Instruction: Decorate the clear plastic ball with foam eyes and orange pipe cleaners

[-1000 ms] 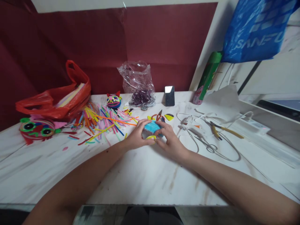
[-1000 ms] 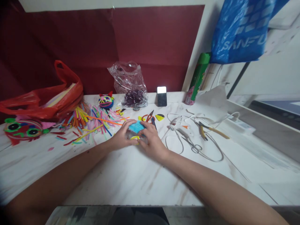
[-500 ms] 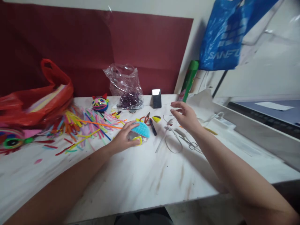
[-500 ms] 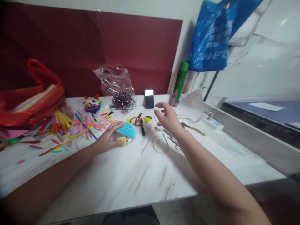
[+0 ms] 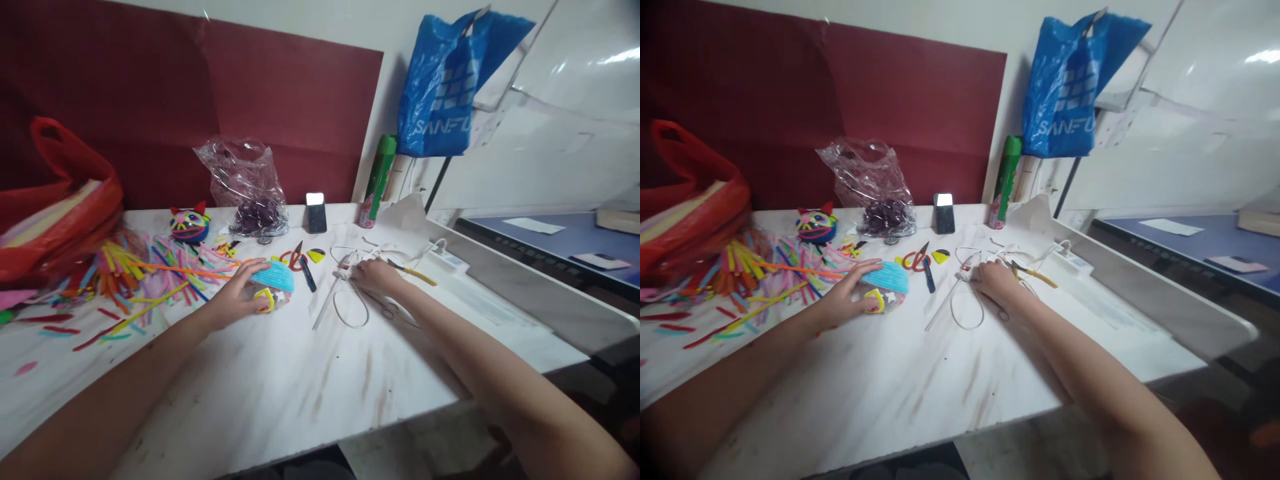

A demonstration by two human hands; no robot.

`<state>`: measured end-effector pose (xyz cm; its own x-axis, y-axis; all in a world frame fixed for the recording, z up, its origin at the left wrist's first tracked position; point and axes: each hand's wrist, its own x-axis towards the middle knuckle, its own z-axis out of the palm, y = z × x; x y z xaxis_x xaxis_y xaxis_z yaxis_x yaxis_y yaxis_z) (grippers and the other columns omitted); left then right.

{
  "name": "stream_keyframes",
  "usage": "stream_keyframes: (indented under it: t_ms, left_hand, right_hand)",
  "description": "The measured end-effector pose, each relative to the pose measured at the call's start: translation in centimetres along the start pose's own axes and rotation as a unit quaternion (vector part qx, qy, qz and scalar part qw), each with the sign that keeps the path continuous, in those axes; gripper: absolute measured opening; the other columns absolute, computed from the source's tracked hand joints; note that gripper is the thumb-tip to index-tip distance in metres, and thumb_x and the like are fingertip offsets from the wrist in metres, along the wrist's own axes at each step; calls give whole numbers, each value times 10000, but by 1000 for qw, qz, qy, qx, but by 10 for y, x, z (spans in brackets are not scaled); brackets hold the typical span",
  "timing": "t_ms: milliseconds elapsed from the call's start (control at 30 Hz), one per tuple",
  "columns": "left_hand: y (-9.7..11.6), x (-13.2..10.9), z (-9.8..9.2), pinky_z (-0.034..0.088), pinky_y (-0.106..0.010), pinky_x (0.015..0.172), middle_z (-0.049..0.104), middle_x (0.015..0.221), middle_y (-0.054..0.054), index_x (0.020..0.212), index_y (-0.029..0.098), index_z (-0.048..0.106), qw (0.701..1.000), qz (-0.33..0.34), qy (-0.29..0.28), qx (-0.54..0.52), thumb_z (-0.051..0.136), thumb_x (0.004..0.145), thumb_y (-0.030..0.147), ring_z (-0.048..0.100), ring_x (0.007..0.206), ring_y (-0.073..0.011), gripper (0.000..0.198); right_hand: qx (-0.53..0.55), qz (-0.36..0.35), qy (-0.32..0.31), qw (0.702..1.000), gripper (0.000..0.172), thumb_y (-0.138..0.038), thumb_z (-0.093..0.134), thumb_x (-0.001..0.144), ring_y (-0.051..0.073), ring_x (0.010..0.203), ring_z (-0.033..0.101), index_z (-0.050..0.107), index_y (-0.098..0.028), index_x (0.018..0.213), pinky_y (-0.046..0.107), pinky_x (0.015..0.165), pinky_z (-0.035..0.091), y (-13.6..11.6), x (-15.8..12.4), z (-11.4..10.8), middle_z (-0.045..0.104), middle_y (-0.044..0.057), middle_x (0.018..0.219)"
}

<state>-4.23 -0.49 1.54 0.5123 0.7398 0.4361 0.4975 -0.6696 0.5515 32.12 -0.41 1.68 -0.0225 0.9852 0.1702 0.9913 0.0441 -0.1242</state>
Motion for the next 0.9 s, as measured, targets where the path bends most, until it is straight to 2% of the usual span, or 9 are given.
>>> stream_keyframes:
  t_ms: [200, 300, 400, 467, 533, 567, 667, 733, 900]
  left_hand:
    - [-1, -3, -2, 337, -451, 1121, 370, 1467, -151, 1334, 205, 453, 999, 1, -10, -41, 683, 751, 472, 347, 1390, -305, 681]
    - [-1, -3, -1, 332, -455, 1123, 377, 1466, -149, 1322, 217, 479, 998, 1, -14, -57, 708, 730, 476, 335, 1397, -311, 686]
    - [-1, -1, 0, 333, -470, 1118, 385, 1461, -155, 1311, 220, 494, 997, 12, -19, -74, 733, 706, 470, 325, 1401, -321, 697]
    - [-2, -1, 0, 328, -474, 1120, 386, 1460, -155, 1301, 220, 502, 996, 21, -22, -84, 744, 695, 469, 329, 1398, -321, 698]
    - [-4, -1, 0, 321, -473, 1122, 386, 1461, -154, 1295, 220, 507, 995, 26, -27, -90, 745, 696, 464, 335, 1396, -317, 688]
    - [-5, 0, 0, 318, -474, 1123, 386, 1461, -154, 1293, 220, 509, 995, 27, -29, -93, 743, 698, 464, 337, 1394, -317, 685]
    - [-5, 0, -1, 307, -489, 1125, 389, 1458, -154, 1299, 226, 508, 995, 19, -32, -95, 739, 697, 475, 344, 1389, -323, 691]
    - [-3, 1, -1, 293, -503, 1129, 398, 1452, -153, 1302, 233, 509, 995, 19, -35, -90, 741, 691, 481, 344, 1387, -331, 699]
    - [0, 2, -1, 270, -509, 1137, 403, 1449, -151, 1302, 235, 515, 996, 35, -43, -71, 744, 681, 501, 345, 1383, -339, 713]
  right_hand:
    - [-32, -4, 32, 999, 198, -224, 553, 782, 404, 1026, 582, 634, -87, 900, 460, 793, 444, -6, -5, 13, 651, 272, 983]
    - [-12, 11, 90, 996, 217, -282, 514, 791, 361, 969, 599, 617, -122, 895, 419, 758, 460, -4, -5, 9, 656, 227, 951]
    - [123, 47, 137, 982, 251, -299, 504, 770, 284, 791, 638, 624, -156, 939, 352, 644, 475, -12, -12, -3, 678, 135, 844]
    - [261, 55, 126, 955, 276, -341, 480, 800, 229, 634, 624, 651, -174, 939, 321, 568, 474, -23, -23, -12, 667, 69, 712]
    - [357, 14, 85, 930, 303, -394, 469, 830, 194, 550, 594, 677, -200, 935, 300, 516, 465, -37, -39, -20, 656, 33, 655]
    - [380, -15, 70, 922, 308, -406, 466, 848, 188, 569, 601, 682, -214, 957, 291, 519, 470, -44, -47, -22, 668, 30, 682]
    - [381, -137, 14, 914, 254, -413, 515, 845, 189, 586, 606, 677, -234, 924, 278, 503, 468, -62, -72, -25, 654, 23, 664]
    - [365, -210, 0, 907, 189, -387, 527, 846, 180, 578, 596, 643, -240, 873, 277, 509, 471, -72, -84, -23, 634, 18, 657]
    - [332, -265, 88, 901, 83, -290, 485, 834, 185, 671, 622, 564, -268, 821, 300, 591, 488, -85, -94, -13, 646, 37, 758]
